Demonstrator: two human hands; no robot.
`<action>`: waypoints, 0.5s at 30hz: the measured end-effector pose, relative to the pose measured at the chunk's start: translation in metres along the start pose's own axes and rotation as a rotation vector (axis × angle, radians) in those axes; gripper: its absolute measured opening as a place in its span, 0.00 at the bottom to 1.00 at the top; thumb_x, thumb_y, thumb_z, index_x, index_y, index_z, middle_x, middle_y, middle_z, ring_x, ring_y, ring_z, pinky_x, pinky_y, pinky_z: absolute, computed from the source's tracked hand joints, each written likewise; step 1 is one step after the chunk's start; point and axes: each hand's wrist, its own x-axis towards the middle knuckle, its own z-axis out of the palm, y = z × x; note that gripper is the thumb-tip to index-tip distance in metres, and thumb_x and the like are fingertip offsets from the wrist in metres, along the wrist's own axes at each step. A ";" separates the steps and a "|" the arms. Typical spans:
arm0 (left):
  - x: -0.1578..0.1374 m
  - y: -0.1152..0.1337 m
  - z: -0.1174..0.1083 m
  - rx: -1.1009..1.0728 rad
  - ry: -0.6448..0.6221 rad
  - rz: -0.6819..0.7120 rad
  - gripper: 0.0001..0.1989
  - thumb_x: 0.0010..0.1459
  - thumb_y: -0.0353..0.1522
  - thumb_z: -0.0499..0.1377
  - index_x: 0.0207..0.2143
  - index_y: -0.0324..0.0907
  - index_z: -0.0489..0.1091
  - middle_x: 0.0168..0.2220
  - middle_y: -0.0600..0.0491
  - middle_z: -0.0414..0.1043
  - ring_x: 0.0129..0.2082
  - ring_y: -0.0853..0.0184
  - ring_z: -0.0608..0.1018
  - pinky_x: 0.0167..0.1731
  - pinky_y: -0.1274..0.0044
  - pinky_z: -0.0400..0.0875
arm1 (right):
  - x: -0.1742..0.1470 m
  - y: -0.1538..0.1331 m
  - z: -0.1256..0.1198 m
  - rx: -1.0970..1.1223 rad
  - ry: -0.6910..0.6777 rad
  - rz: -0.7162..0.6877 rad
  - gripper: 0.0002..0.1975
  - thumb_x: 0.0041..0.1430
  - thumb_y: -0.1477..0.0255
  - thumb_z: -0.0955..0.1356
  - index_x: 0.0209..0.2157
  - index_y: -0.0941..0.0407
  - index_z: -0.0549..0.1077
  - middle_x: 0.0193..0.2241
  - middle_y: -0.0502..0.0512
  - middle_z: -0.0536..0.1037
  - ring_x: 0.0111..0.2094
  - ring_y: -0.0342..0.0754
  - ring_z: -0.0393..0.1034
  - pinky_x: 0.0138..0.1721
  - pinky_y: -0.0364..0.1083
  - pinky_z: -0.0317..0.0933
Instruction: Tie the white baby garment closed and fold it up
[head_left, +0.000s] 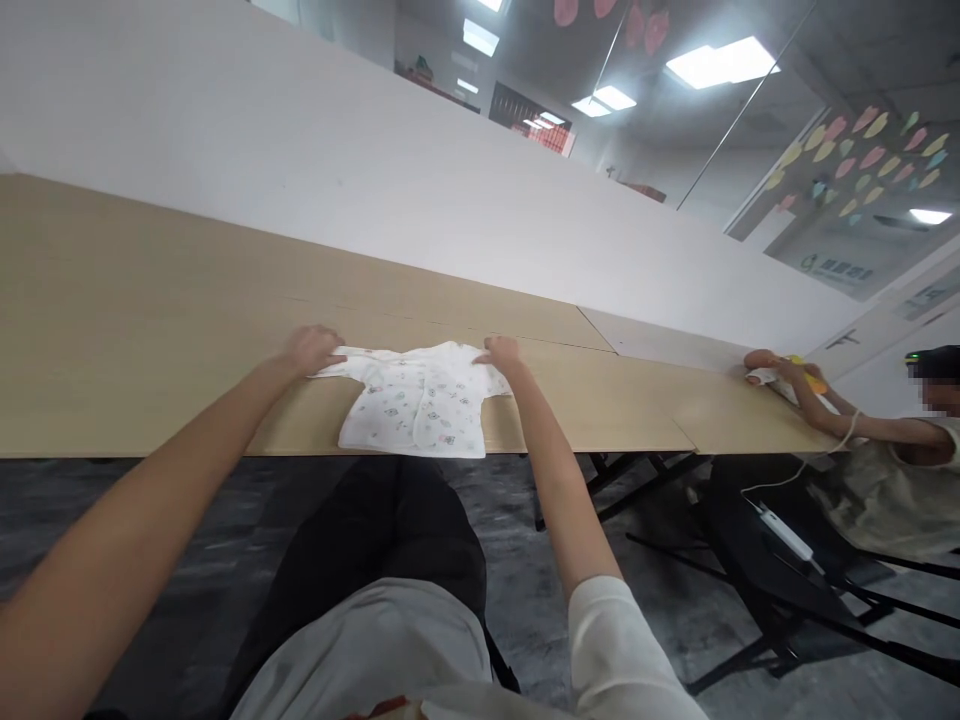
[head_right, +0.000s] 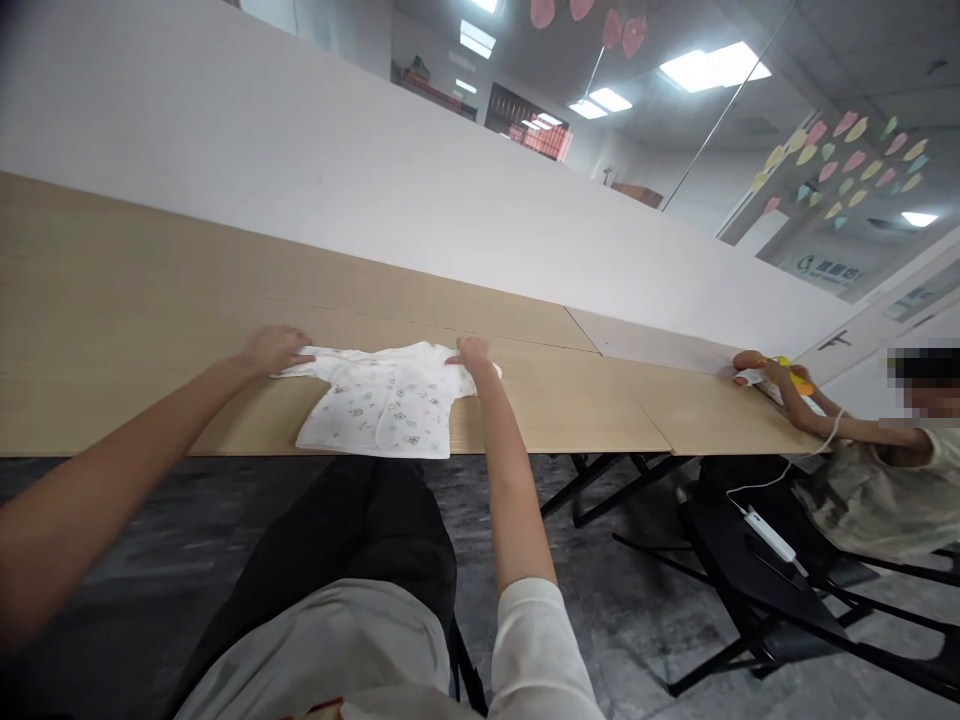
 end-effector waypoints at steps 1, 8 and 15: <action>-0.004 -0.008 0.002 0.039 -0.006 -0.044 0.08 0.52 0.34 0.66 0.29 0.38 0.74 0.37 0.45 0.77 0.50 0.52 0.74 0.57 0.64 0.61 | -0.002 0.006 0.000 0.000 -0.027 -0.009 0.13 0.50 0.64 0.79 0.32 0.56 0.77 0.35 0.61 0.81 0.45 0.58 0.76 0.45 0.48 0.66; -0.031 -0.056 -0.017 0.179 -0.030 -0.446 0.27 0.58 0.49 0.55 0.49 0.38 0.75 0.46 0.41 0.78 0.51 0.48 0.75 0.52 0.62 0.65 | -0.025 0.057 -0.003 -0.143 -0.272 0.062 0.12 0.49 0.73 0.77 0.39 0.55 0.80 0.40 0.57 0.82 0.43 0.54 0.77 0.44 0.47 0.69; -0.031 -0.055 -0.023 0.274 -0.061 -0.513 0.29 0.61 0.47 0.48 0.53 0.38 0.73 0.55 0.38 0.74 0.53 0.49 0.72 0.52 0.63 0.61 | -0.030 0.063 -0.004 -0.360 -0.135 0.161 0.18 0.58 0.86 0.65 0.48 0.58 0.77 0.49 0.66 0.79 0.54 0.55 0.72 0.64 0.61 0.50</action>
